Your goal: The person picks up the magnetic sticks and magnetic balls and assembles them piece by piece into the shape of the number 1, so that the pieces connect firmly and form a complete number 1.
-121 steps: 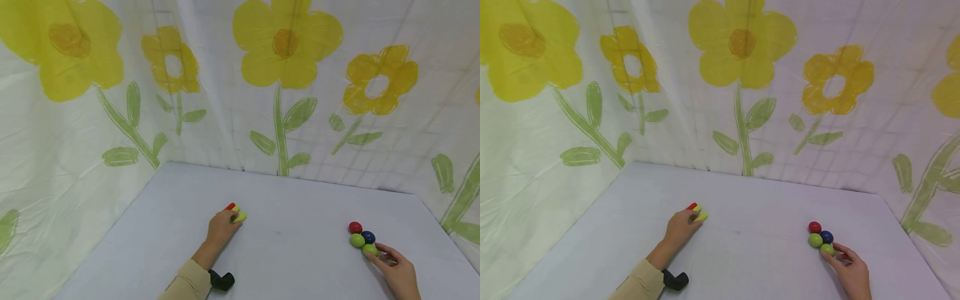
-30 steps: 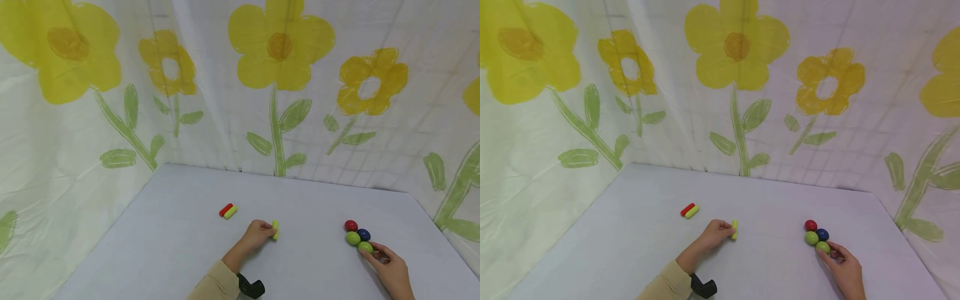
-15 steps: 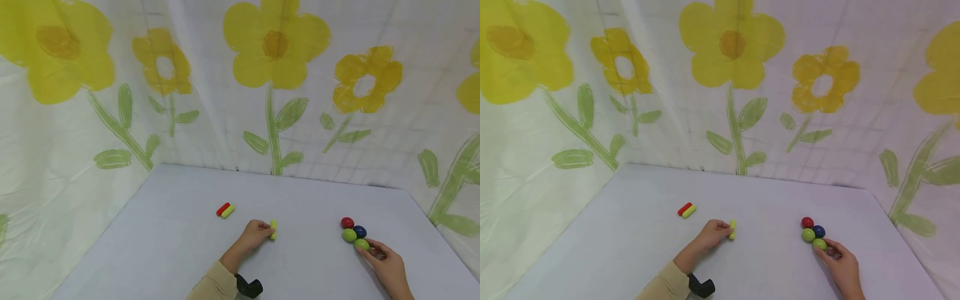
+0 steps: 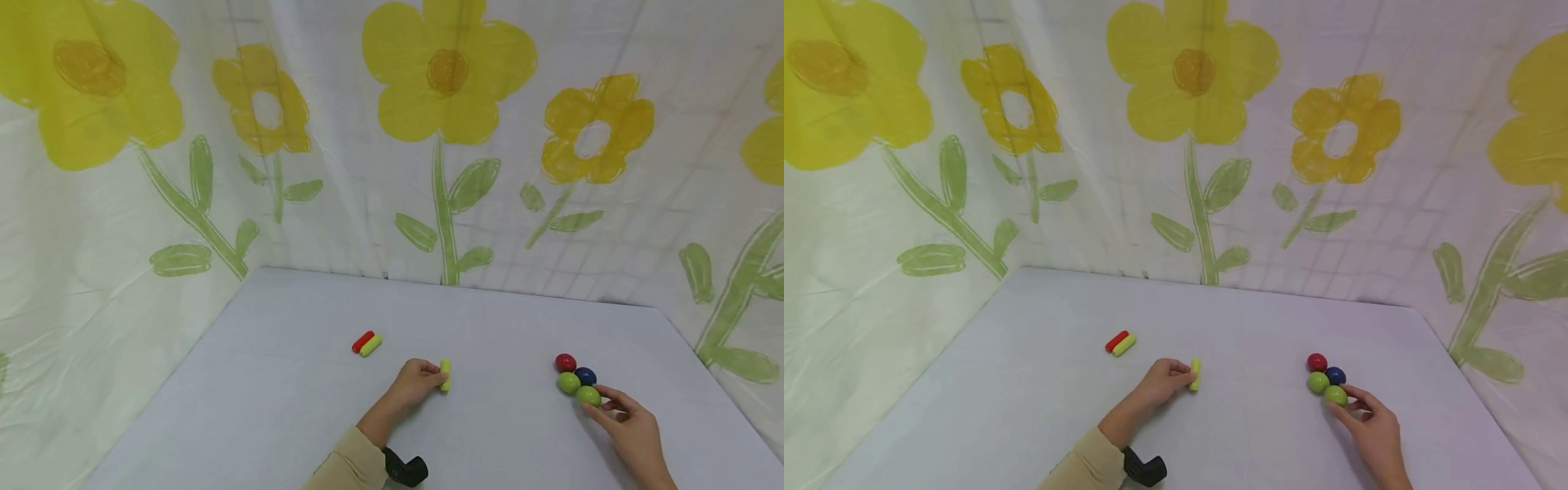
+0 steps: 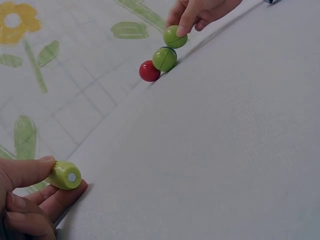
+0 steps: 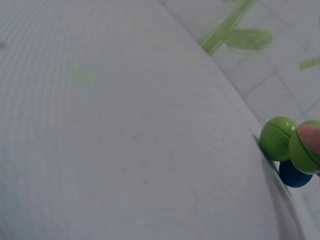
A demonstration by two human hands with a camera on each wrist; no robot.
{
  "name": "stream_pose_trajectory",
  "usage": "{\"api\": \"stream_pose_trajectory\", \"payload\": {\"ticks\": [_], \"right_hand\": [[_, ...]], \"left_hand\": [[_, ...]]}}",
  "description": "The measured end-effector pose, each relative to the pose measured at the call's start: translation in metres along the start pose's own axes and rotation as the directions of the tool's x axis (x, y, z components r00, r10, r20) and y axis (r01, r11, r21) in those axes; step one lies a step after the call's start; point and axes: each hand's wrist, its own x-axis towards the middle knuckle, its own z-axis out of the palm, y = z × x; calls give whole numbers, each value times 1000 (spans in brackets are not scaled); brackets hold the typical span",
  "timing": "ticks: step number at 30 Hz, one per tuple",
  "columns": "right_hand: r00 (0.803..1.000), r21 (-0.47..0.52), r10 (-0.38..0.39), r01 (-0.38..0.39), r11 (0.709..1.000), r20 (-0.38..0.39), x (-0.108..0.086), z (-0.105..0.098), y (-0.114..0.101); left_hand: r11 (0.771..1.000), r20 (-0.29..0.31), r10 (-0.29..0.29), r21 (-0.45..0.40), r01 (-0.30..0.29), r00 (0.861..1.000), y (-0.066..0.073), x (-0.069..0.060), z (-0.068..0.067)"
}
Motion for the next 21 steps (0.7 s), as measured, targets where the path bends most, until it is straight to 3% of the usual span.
{"api": "stream_pose_trajectory", "payload": {"ticks": [8,15,21], "right_hand": [[993,36,-119,119,992,9,-4,5,-16],[957,102,-286,289,952,-40,-6,17,-30],[933,159,-354,359,919,-60,-4,26,-39]], "left_hand": [[1000,4,-19,4,19,1000,0,1,0],[1000,-1,-11,11,11,1000,0,2,0],[999,6,-19,30,19,1000,-1,2,0]]}}
